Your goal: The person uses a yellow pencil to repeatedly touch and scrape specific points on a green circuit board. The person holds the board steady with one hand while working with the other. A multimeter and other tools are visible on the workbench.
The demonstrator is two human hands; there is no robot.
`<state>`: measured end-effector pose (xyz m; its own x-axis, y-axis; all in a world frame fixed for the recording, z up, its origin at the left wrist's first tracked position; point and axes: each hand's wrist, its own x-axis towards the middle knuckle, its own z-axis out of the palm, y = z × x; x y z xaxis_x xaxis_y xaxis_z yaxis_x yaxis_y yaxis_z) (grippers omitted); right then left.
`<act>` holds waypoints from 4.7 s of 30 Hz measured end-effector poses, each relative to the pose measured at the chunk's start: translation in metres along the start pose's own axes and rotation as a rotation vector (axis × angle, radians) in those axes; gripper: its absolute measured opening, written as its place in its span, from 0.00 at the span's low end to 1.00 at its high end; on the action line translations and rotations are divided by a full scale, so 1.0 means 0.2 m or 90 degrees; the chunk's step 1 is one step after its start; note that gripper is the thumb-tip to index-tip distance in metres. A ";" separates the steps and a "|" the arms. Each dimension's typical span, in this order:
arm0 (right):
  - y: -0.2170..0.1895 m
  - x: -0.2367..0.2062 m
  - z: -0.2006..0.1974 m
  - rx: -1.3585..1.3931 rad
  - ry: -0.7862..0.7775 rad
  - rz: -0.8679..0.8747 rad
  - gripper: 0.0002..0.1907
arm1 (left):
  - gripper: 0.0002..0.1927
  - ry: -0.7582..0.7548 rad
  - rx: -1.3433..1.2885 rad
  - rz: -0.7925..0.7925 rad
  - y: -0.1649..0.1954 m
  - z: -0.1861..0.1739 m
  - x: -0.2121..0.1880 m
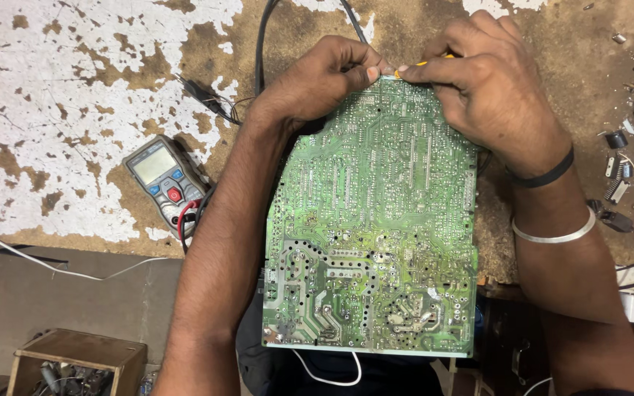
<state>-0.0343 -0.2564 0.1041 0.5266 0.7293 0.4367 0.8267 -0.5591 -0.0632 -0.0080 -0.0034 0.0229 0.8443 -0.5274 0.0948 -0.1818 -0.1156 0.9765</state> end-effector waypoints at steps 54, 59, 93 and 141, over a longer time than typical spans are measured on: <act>-0.01 0.06 0.17 0.265 0.166 0.145 0.13 | 0.09 0.009 -0.076 -0.147 0.12 -0.04 -0.10; -0.01 0.04 0.11 0.136 0.018 0.135 0.19 | 0.11 -0.004 -0.049 -0.095 0.10 -0.03 -0.09; -0.02 0.03 0.00 0.013 -0.054 0.014 0.14 | 0.11 0.009 0.026 -0.072 0.08 0.02 -0.01; -0.04 0.05 -0.02 0.014 -0.014 0.003 0.11 | 0.15 0.007 0.045 -0.003 0.00 0.02 0.02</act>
<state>-0.0371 -0.2457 0.1125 0.5346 0.7357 0.4159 0.8282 -0.5541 -0.0843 -0.0072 -0.0082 0.0215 0.8506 -0.5176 0.0931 -0.2133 -0.1778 0.9607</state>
